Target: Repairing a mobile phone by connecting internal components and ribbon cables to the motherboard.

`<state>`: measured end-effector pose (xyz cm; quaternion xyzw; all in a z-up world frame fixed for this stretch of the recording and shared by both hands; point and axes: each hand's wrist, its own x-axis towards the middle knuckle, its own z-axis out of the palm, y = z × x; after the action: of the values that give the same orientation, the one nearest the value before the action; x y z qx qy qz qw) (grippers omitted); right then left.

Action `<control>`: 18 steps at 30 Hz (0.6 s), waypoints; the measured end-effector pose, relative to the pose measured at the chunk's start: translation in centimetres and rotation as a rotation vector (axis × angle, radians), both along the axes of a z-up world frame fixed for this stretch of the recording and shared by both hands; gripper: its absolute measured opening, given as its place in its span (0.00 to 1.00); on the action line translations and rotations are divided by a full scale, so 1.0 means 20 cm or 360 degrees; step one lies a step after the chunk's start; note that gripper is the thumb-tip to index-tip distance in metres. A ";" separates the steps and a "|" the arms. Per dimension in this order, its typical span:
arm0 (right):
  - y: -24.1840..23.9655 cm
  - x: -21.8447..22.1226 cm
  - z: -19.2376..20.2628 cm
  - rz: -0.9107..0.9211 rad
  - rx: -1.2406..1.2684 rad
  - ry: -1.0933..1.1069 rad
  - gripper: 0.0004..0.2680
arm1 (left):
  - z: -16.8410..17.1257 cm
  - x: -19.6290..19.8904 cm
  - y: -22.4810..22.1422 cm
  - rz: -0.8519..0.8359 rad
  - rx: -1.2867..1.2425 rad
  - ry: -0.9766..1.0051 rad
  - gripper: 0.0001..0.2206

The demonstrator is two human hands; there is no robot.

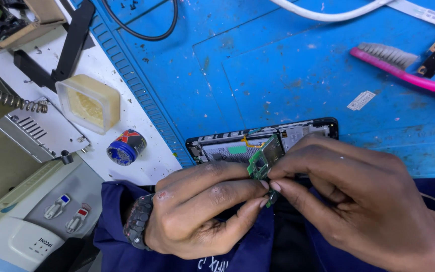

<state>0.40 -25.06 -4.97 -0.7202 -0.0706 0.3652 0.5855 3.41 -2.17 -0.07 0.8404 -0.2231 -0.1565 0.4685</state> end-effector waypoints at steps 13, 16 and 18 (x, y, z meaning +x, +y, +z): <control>0.07 0.09 0.07 -0.0068 -0.0016 -0.0122 0.07 | 0.00 -0.03 0.04 0.0092 -0.0105 0.0139 0.03; 0.07 0.09 0.07 -0.0043 -0.0067 -0.0137 0.06 | 0.00 -0.02 0.03 0.0122 -0.0132 0.0178 0.02; 0.07 0.08 0.07 -0.0039 -0.0082 -0.0145 0.06 | 0.00 -0.02 0.03 0.0121 -0.0135 0.0181 0.02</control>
<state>2.06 -23.73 -3.57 -0.7517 -0.0789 0.3265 0.5675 2.93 -1.50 -0.06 0.8174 -0.1705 -0.1765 0.5212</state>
